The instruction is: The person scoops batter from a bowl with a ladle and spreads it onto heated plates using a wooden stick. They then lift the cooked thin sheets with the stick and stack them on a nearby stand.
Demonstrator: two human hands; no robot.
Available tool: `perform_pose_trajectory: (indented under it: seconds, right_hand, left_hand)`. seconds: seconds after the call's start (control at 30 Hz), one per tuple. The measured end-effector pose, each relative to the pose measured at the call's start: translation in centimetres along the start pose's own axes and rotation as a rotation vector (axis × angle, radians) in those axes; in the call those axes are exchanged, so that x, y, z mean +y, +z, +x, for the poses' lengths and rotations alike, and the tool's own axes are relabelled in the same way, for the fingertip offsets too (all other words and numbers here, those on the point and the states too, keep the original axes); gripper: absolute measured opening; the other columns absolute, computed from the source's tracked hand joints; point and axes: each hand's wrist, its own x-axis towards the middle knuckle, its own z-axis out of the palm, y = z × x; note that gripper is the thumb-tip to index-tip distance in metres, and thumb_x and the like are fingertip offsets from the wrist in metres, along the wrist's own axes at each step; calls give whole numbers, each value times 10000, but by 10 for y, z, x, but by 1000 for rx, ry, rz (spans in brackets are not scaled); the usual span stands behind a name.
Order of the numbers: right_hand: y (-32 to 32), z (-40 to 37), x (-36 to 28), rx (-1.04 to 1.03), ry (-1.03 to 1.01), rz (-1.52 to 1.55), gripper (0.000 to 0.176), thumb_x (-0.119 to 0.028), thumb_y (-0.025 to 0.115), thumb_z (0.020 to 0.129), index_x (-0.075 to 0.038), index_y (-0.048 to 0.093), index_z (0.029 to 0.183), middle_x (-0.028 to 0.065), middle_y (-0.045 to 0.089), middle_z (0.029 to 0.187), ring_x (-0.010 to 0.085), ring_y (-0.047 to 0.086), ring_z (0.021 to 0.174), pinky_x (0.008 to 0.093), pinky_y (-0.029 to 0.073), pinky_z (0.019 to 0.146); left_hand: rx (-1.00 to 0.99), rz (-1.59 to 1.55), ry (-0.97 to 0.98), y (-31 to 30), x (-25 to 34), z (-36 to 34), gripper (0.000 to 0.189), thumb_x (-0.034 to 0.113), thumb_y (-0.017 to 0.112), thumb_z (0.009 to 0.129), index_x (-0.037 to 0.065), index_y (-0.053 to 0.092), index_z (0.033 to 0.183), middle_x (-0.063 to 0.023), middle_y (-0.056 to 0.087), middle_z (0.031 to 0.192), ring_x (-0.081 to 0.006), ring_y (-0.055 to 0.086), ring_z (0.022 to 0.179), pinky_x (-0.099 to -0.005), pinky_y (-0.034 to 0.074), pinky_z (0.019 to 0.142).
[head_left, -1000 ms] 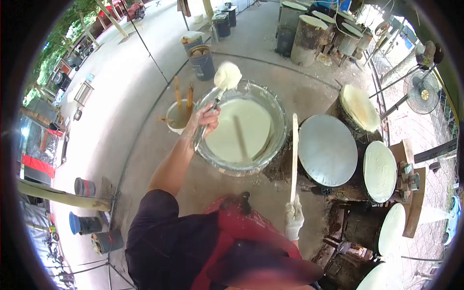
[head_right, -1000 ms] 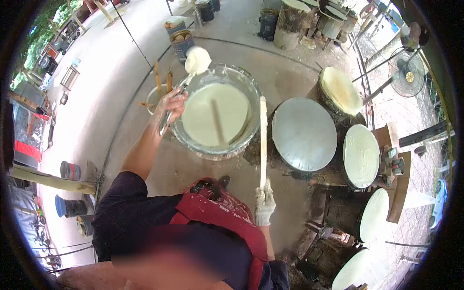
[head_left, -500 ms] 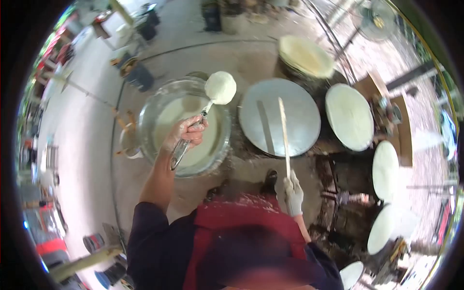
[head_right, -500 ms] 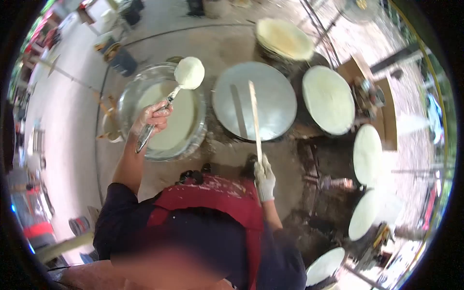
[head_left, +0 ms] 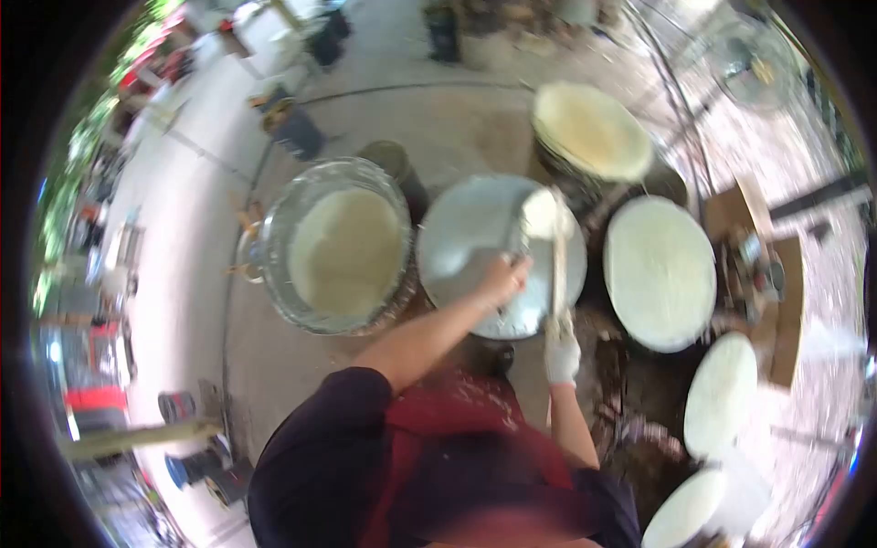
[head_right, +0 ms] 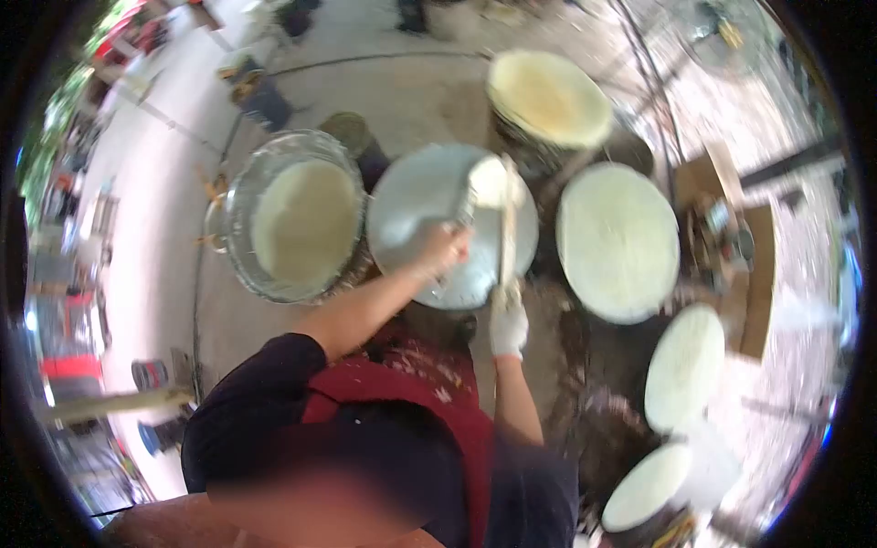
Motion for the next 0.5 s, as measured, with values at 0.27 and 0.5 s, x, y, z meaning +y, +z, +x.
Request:
perform_pose_trajectory:
  seconds: [0.27,0.5]
  right_hand:
    - [33,13,-2,61,103,514,447,-202,598,951,11,510,1335,47,649,1034,64,586,870,211,490,739]
    - [19,27,-4,251,-137,-5,417,-164,562,923,8,545,1303,40,694,1058,106,638,898,242,500,801]
  left_hand:
    - [424,284,367,-61,-68,1,405,245,593,893,13,495,1210,-256,607,861,-442,600,784,-489,470,686]
    - [511,210,292,-178,-79,-39,390,245,543,934,-61,510,1175,-267,633,919,-399,607,875,-453,473,809]
